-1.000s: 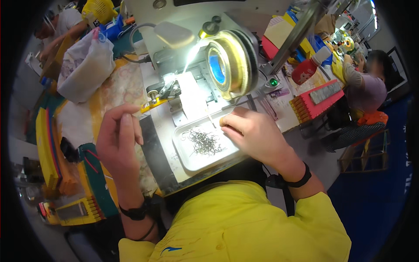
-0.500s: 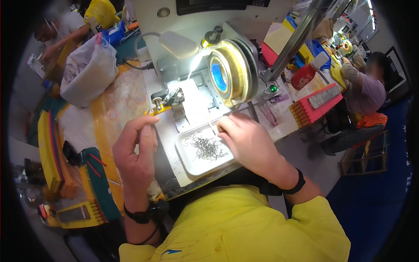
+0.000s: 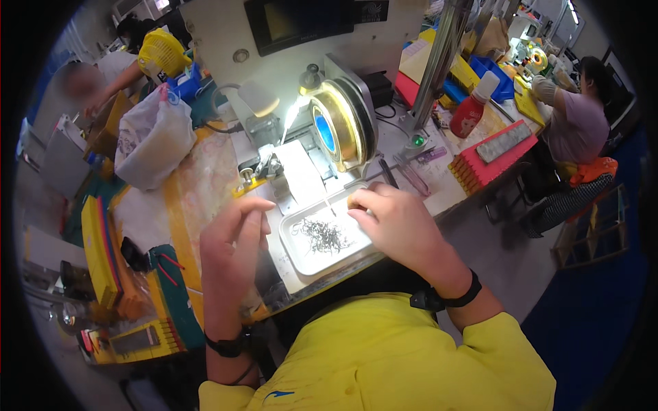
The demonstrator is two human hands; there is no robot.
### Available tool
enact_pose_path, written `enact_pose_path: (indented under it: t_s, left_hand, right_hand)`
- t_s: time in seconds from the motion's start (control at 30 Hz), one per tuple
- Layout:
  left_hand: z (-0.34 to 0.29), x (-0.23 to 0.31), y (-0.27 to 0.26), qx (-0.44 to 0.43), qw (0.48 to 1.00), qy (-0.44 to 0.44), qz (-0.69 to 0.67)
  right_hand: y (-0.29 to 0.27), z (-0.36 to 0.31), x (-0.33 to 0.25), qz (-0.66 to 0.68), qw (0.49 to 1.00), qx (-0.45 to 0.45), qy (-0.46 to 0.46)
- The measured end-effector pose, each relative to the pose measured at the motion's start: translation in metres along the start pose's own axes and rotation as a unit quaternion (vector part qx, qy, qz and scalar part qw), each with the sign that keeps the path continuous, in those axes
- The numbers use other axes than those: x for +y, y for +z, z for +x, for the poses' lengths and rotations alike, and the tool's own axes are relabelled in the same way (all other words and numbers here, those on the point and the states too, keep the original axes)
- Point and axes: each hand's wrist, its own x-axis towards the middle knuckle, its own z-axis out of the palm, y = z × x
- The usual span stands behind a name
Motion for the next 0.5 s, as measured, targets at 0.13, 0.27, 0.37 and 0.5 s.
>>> enact_pose_path:
  t_s: [0.13, 0.27, 0.37, 0.5]
  left_hand:
    - [0.001, -0.013, -0.001, -0.022, 0.999, 0.010, -0.024]
    - [0.000, -0.017, -0.003, -0.031, 0.999, 0.004, -0.029]
    - [-0.001, -0.018, -0.003, -0.034, 0.999, 0.001, -0.019]
    - [-0.001, -0.013, 0.003, -0.062, 0.997, -0.010, 0.039]
  right_hand:
    - [0.019, 0.006, -0.009, -0.087, 0.995, -0.044, -0.007]
    - [0.026, 0.011, -0.005, -0.139, 0.988, -0.067, -0.024]
    - [0.027, 0.013, -0.002, -0.144, 0.985, -0.084, -0.036]
    - [0.031, 0.014, -0.002, -0.158, 0.984, -0.070, -0.041]
